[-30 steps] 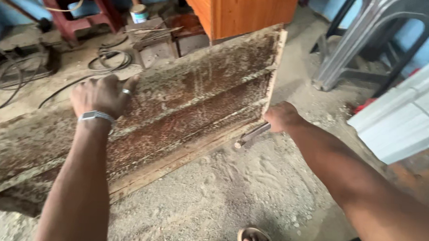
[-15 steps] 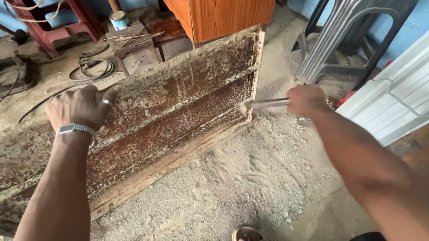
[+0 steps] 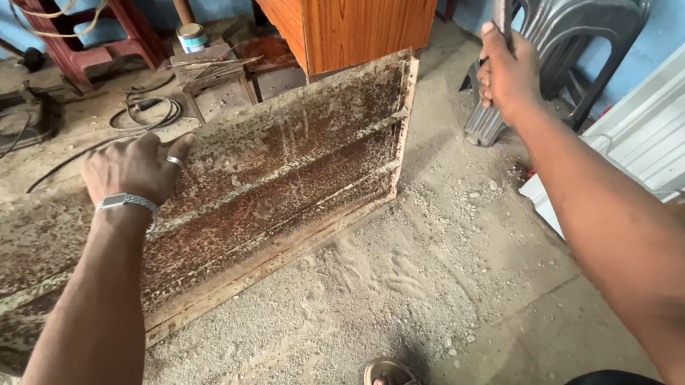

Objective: The person repeatedly strikes a rectangular metal sheet on the floor with a hammer, then flips it over and continues hammering the other side. The person moves the sheet to a different spot and continues hammering.

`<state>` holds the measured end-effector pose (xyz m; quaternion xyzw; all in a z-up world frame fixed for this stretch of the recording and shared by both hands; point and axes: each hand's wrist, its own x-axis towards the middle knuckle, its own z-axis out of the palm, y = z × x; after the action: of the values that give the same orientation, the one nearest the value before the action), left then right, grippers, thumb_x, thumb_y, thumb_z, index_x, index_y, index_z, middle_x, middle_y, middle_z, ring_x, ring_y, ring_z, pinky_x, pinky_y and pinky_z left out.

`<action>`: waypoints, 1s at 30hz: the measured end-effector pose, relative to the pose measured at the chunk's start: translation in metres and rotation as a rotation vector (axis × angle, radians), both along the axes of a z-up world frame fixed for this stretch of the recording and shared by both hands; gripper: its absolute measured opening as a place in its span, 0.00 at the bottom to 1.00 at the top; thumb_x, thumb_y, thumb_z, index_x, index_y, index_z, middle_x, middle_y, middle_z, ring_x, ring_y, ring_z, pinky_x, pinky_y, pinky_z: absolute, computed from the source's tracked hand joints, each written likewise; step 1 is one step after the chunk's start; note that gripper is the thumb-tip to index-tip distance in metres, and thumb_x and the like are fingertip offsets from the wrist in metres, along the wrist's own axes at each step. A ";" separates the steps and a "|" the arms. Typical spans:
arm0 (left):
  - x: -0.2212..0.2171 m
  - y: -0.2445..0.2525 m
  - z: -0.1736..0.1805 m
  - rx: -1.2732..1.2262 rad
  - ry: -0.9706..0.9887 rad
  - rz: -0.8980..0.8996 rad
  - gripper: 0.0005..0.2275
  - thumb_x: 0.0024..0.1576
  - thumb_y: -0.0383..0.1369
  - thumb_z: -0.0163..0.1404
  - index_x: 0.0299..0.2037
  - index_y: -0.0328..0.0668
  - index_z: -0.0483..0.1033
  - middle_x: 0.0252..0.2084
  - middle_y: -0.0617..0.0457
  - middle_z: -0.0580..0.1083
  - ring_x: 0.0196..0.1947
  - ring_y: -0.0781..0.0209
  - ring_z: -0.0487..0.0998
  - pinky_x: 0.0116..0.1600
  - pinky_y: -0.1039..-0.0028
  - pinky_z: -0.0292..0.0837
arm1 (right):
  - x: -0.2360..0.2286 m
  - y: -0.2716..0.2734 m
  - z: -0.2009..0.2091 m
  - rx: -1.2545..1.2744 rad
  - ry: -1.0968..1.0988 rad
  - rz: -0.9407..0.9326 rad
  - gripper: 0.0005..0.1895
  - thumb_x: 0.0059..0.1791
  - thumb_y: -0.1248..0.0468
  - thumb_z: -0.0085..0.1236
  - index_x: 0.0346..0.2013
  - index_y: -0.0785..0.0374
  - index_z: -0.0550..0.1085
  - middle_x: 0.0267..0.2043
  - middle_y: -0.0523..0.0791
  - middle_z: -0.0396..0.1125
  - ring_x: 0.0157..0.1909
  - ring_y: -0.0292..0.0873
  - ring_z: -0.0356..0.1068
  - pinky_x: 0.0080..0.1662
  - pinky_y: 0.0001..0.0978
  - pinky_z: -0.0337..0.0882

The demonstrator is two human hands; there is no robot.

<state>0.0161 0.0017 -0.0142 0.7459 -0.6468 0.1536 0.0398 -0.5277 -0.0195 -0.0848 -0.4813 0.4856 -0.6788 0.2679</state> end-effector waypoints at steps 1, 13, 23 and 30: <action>0.000 0.001 -0.003 -0.004 -0.009 -0.014 0.32 0.63 0.65 0.33 0.44 0.47 0.80 0.38 0.37 0.80 0.40 0.46 0.78 0.50 0.58 0.64 | 0.005 0.002 0.004 0.089 0.112 -0.079 0.24 0.59 0.43 0.50 0.38 0.62 0.66 0.21 0.40 0.58 0.16 0.34 0.57 0.20 0.30 0.62; -0.003 0.001 -0.006 -0.048 0.047 -0.013 0.26 0.65 0.61 0.41 0.42 0.47 0.79 0.34 0.45 0.80 0.37 0.49 0.80 0.63 0.48 0.59 | -0.013 0.048 -0.016 0.769 0.744 -0.199 0.32 0.56 0.37 0.48 0.35 0.66 0.76 0.20 0.44 0.62 0.19 0.39 0.62 0.25 0.35 0.62; -0.009 0.002 -0.001 -0.083 0.058 0.023 0.25 0.63 0.62 0.42 0.39 0.50 0.78 0.30 0.46 0.78 0.32 0.51 0.76 0.64 0.44 0.59 | 0.036 0.012 -0.001 0.433 0.504 -0.185 0.25 0.58 0.41 0.43 0.45 0.62 0.68 0.23 0.40 0.59 0.19 0.35 0.57 0.20 0.32 0.61; -0.002 -0.005 -0.005 -0.141 0.049 -0.133 0.23 0.62 0.57 0.44 0.34 0.46 0.79 0.35 0.45 0.78 0.41 0.47 0.75 0.65 0.31 0.45 | -0.015 0.014 -0.106 0.927 1.151 -0.143 0.18 0.54 0.53 0.50 0.47 0.61 0.79 0.45 0.50 0.73 0.44 0.52 0.73 0.47 0.54 0.71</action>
<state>0.0141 -0.0032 -0.0194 0.7002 -0.6814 0.1775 0.1184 -0.5423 -0.0055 -0.1906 -0.5657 0.8161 -0.0602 0.1018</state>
